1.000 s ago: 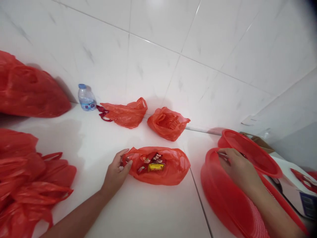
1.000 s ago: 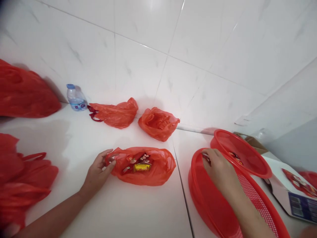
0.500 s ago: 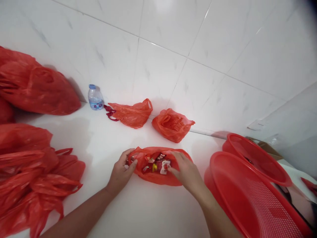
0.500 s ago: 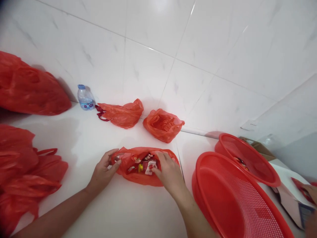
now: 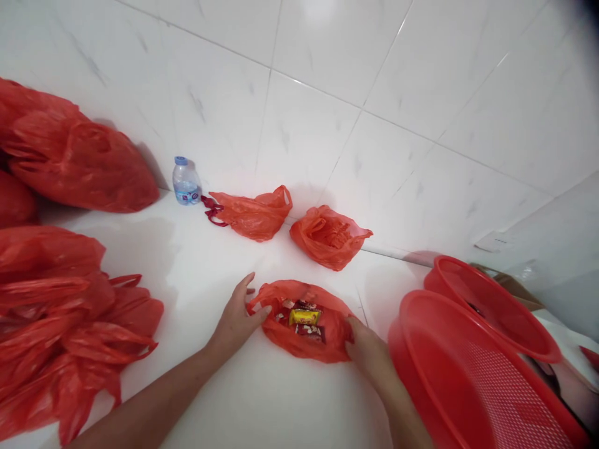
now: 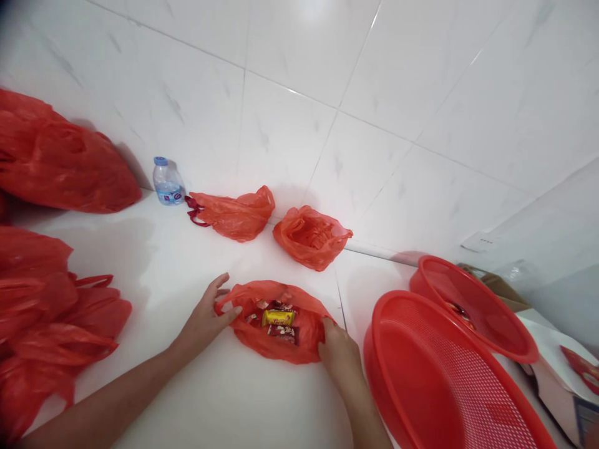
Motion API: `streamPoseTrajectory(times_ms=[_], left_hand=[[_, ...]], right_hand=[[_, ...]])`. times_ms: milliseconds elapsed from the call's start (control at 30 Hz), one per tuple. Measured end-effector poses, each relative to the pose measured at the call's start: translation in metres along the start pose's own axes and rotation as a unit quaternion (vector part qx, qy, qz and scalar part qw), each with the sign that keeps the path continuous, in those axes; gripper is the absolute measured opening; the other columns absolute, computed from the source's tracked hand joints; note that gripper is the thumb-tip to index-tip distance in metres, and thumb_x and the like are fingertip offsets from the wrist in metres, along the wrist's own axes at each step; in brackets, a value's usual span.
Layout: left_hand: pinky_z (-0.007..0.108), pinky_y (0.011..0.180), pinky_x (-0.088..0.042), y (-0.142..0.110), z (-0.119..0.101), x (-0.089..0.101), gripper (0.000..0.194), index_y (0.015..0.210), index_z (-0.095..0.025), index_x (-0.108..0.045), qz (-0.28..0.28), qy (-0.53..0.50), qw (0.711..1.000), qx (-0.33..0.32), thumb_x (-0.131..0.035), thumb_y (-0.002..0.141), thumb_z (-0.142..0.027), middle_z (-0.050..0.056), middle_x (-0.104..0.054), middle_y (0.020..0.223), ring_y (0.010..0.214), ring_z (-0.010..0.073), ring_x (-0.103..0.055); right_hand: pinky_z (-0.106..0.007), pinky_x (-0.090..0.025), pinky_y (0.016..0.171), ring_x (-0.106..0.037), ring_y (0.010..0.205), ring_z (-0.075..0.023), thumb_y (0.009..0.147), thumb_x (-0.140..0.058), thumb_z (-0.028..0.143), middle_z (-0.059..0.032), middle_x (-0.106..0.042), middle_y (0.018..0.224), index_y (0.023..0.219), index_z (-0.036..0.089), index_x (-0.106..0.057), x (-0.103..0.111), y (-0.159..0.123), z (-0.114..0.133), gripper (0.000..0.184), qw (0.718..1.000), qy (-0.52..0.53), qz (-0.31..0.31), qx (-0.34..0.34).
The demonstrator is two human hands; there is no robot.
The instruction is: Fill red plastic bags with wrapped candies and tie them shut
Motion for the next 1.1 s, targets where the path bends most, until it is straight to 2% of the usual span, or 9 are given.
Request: streamPoseTrajectory(times_ms=[133, 300, 367, 467, 567, 667, 800, 967, 1100], left_hand=[[0.037, 0.08, -0.05, 0.003, -0.003, -0.008, 0.069, 0.137, -0.023, -0.03, 0.063, -0.11, 0.99, 0.061, -0.059, 0.076, -0.038, 0.01, -0.059, 0.115, 0.091, 0.0213, -0.063], [0.028, 0.061, -0.05, 0.023, -0.037, -0.006, 0.048, 0.115, -0.013, -0.053, 0.068, -0.205, 0.974, 0.07, -0.061, 0.07, -0.027, 0.005, -0.067, 0.085, 0.063, 0.0146, -0.062], [0.026, 0.056, -0.048, 0.037, -0.065, 0.005, 0.043, 0.107, -0.013, -0.057, 0.034, -0.24, 0.97, 0.021, -0.061, 0.066, -0.023, 0.005, -0.066, 0.084, 0.06, 0.0126, -0.059], [0.026, 0.057, -0.049, 0.049, -0.114, 0.028, 0.038, 0.103, -0.015, -0.058, -0.029, -0.278, 0.957, -0.082, -0.064, 0.066, -0.023, 0.003, -0.065, 0.086, 0.06, 0.011, -0.058], [0.028, 0.062, -0.05, 0.049, -0.147, 0.037, 0.036, 0.103, -0.016, -0.057, -0.025, -0.279, 0.95, -0.138, -0.065, 0.07, -0.027, 0.003, -0.064, 0.085, 0.066, 0.0129, -0.059], [0.031, 0.067, -0.051, 0.041, -0.154, 0.033, 0.044, 0.114, -0.019, -0.053, 0.042, -0.236, 0.961, -0.134, -0.065, 0.073, -0.03, 0.004, -0.064, 0.091, 0.075, 0.0162, -0.061], [0.038, 0.083, -0.05, 0.026, -0.133, 0.033, 0.07, 0.131, -0.027, -0.039, 0.136, -0.117, 0.973, -0.147, -0.071, 0.069, -0.036, 0.009, -0.052, 0.123, 0.097, 0.0217, -0.058], [0.043, 0.091, -0.044, 0.03, -0.077, 0.068, 0.096, 0.139, -0.032, -0.022, 0.039, -0.076, 0.976, -0.201, -0.076, 0.061, -0.046, 0.012, -0.042, 0.133, 0.108, 0.0255, -0.053], [0.051, 0.096, -0.04, 0.041, -0.021, 0.056, 0.098, 0.141, -0.028, -0.019, 0.018, -0.037, 0.995, -0.087, -0.073, 0.062, -0.05, 0.018, -0.029, 0.144, 0.128, 0.0338, -0.037]], right_hand=[[-0.026, -0.043, 0.063, -0.062, 0.078, -0.0181, 0.075, -0.041, 0.014, -0.0001, -0.067, 0.091, 0.098, 0.027, -0.06, 0.017, 0.002, 0.006, 0.032, 0.988, 0.14, -0.051, 0.025], [-0.032, -0.047, 0.074, -0.061, 0.082, -0.0191, 0.077, -0.049, 0.028, -0.0038, -0.066, 0.091, 0.088, 0.021, -0.062, 0.075, 0.003, 0.012, 0.019, 0.937, 0.269, -0.219, 0.05], [-0.032, -0.047, 0.074, -0.06, 0.078, -0.0177, 0.077, -0.053, 0.029, -0.0033, -0.064, 0.086, 0.087, 0.02, -0.062, 0.11, -0.006, 0.008, 0.017, 0.883, 0.326, -0.334, 0.05], [-0.033, -0.048, 0.076, -0.061, 0.078, -0.0158, 0.076, -0.059, 0.03, -0.0019, -0.062, 0.085, 0.093, 0.019, -0.061, 0.152, -0.029, -0.006, 0.02, 0.758, 0.413, -0.503, 0.042], [-0.033, -0.049, 0.076, -0.061, 0.079, -0.0148, 0.075, -0.063, 0.03, -0.0012, -0.061, 0.086, 0.093, 0.02, -0.061, 0.164, -0.033, -0.015, 0.021, 0.695, 0.481, -0.534, 0.028], [-0.032, -0.051, 0.073, -0.062, 0.08, -0.0154, 0.075, -0.064, 0.03, -0.0027, -0.062, 0.087, 0.094, 0.019, -0.06, 0.148, -0.019, -0.015, 0.023, 0.719, 0.528, -0.452, 0.02], [-0.04, -0.049, 0.085, -0.058, 0.104, -0.021, 0.075, -0.063, 0.03, -0.008, -0.056, 0.117, 0.117, 0.025, -0.051, 0.11, -0.006, -0.014, 0.044, 0.756, 0.546, -0.357, 0.06], [-0.047, -0.038, 0.1, -0.038, 0.129, -0.0261, 0.07, -0.066, 0.031, -0.0117, -0.036, 0.142, 0.132, 0.03, -0.034, 0.061, 0.005, -0.013, 0.07, 0.793, 0.55, -0.244, 0.095], [-0.046, -0.035, 0.104, -0.03, 0.135, -0.0256, 0.067, -0.071, 0.035, -0.0097, -0.025, 0.149, 0.139, 0.029, -0.026, 0.041, 0.017, 0.013, 0.085, 0.815, 0.545, -0.17, 0.102]])
Point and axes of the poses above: each hand's wrist, its own y-axis towards the middle knuckle, its own x-axis out of the back of the hand, z = x × y, the point moved 7 cm from there along y, towards the middle knuckle
